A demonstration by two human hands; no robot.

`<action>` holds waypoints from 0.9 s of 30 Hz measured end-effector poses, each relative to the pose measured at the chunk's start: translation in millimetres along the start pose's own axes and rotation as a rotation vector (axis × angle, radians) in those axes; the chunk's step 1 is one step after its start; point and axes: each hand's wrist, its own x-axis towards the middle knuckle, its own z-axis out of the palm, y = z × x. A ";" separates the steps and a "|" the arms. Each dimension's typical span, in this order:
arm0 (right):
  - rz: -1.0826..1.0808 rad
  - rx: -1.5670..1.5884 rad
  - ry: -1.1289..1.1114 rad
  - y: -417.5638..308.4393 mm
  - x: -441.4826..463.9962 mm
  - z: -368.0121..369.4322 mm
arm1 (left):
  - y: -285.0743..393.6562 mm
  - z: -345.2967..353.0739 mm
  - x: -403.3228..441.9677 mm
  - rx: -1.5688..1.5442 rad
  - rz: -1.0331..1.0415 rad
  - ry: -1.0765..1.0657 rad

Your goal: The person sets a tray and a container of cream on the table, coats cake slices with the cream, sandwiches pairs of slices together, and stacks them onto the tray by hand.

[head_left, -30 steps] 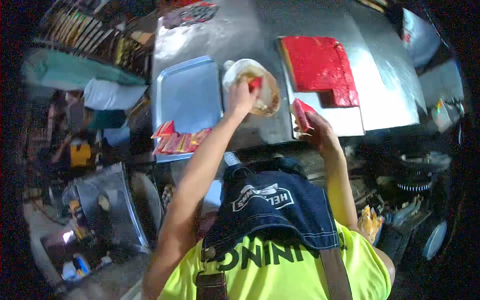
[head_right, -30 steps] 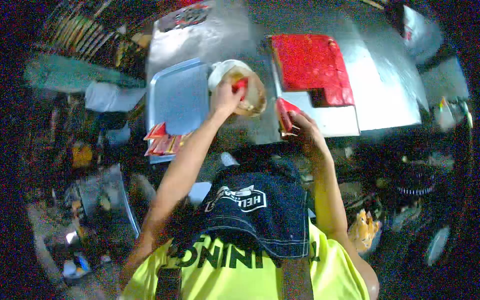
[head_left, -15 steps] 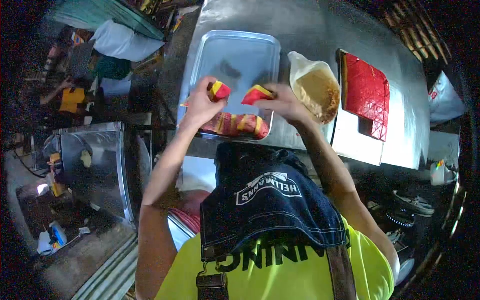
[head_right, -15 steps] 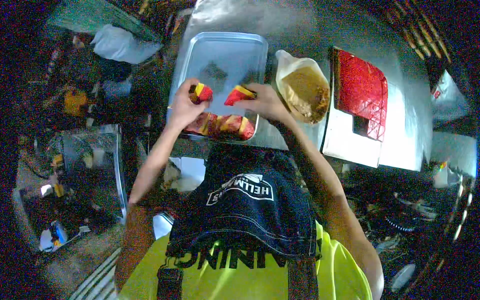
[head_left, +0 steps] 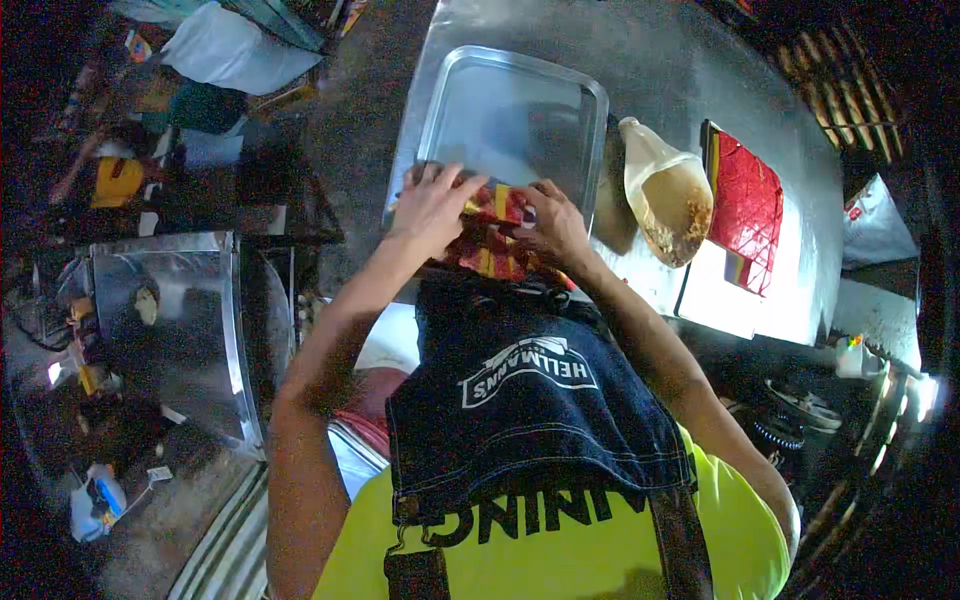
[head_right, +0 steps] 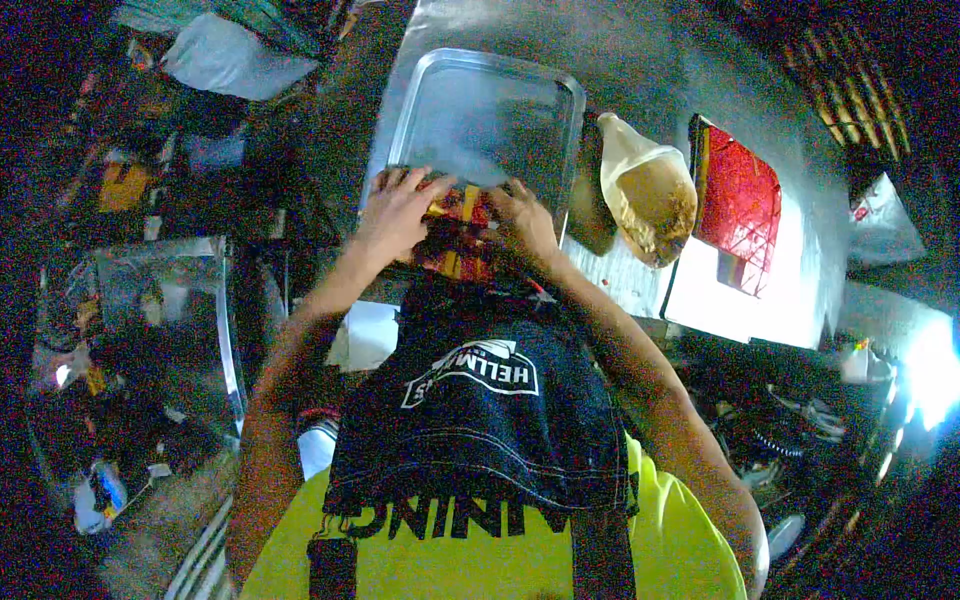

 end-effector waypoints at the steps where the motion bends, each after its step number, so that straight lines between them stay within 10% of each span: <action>1: 0.080 0.053 -0.067 0.6 1.2 1.8 | -1.5 -4.4 0.4 -0.037 -0.009 -0.074; 27: 0.022 0.050 -0.032 -17.2 7.4 28.4 | -39.9 -14.8 -26.8 -0.237 -0.099 -0.105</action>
